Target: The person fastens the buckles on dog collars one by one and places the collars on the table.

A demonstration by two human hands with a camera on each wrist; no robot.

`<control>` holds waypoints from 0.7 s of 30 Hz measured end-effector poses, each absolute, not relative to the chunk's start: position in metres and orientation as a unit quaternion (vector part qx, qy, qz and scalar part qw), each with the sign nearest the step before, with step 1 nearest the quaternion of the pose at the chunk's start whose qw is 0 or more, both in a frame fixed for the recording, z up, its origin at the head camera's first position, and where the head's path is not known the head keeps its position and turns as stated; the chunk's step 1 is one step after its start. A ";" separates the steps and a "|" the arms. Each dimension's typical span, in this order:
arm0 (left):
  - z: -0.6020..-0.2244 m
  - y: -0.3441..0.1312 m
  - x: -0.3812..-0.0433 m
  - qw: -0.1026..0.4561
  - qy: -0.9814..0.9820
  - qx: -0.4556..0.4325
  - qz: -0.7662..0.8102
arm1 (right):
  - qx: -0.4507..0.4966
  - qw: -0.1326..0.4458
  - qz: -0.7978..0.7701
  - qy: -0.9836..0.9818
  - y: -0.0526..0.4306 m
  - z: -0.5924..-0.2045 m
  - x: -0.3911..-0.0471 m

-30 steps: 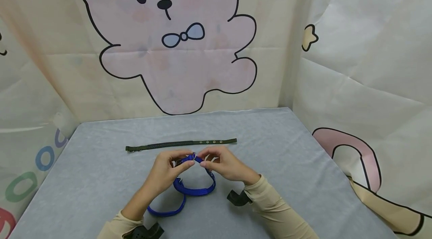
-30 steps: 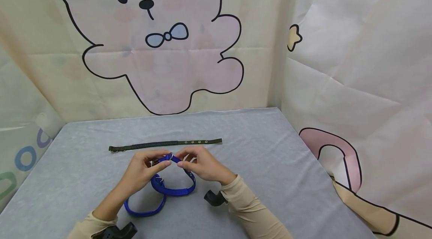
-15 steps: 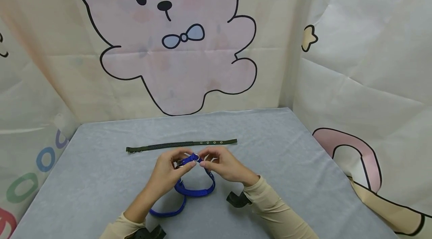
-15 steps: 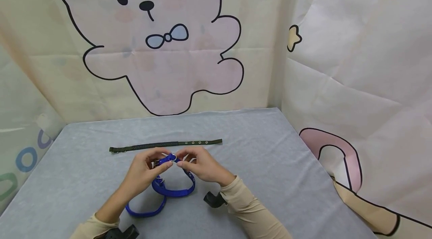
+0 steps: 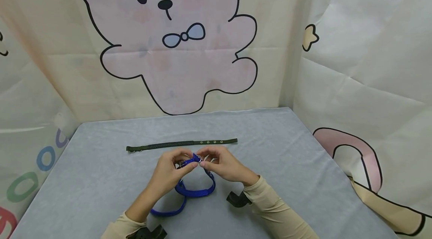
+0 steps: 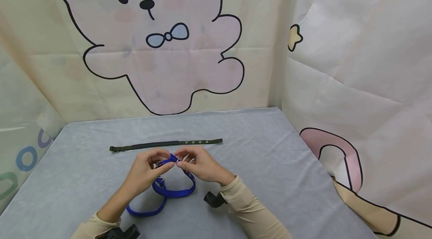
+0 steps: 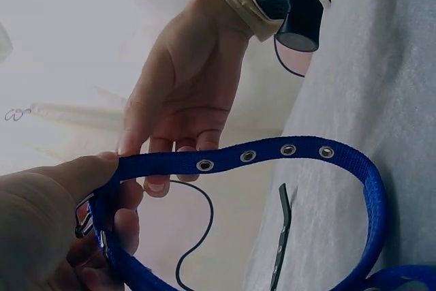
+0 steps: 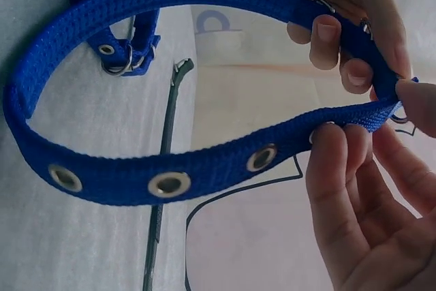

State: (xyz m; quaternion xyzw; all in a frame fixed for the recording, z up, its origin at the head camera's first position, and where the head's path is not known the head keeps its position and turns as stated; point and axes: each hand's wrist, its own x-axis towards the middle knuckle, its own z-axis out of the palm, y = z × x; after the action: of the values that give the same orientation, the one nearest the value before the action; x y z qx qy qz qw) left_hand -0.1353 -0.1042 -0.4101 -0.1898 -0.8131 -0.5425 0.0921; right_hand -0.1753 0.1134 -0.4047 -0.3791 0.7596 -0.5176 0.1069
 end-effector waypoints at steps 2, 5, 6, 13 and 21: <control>-0.410 -0.104 -0.135 0.092 -0.815 -0.190 -0.540 | -0.382 0.112 -0.522 0.754 0.113 -0.405 -0.176; -0.410 -0.103 -0.135 0.097 -0.822 -0.189 -0.528 | -0.383 0.117 -0.533 0.745 0.112 -0.406 -0.175; -0.410 -0.103 -0.134 0.098 -0.825 -0.189 -0.523 | -0.382 0.115 -0.535 0.745 0.111 -0.406 -0.174; -0.408 -0.103 -0.133 0.074 -0.849 -0.189 -0.489 | -0.367 0.081 -0.532 0.759 0.107 -0.407 -0.171; -0.409 -0.101 -0.132 0.076 -0.857 -0.185 -0.475 | -0.378 0.043 -0.504 0.775 0.110 -0.408 -0.170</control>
State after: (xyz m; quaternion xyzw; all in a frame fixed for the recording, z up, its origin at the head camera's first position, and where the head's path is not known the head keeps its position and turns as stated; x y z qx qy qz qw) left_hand -0.1317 -0.1006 -0.4086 -0.1850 -0.8568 -0.4753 0.0759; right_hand -0.1696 0.1098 -0.4083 -0.3784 0.7752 -0.5041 0.0431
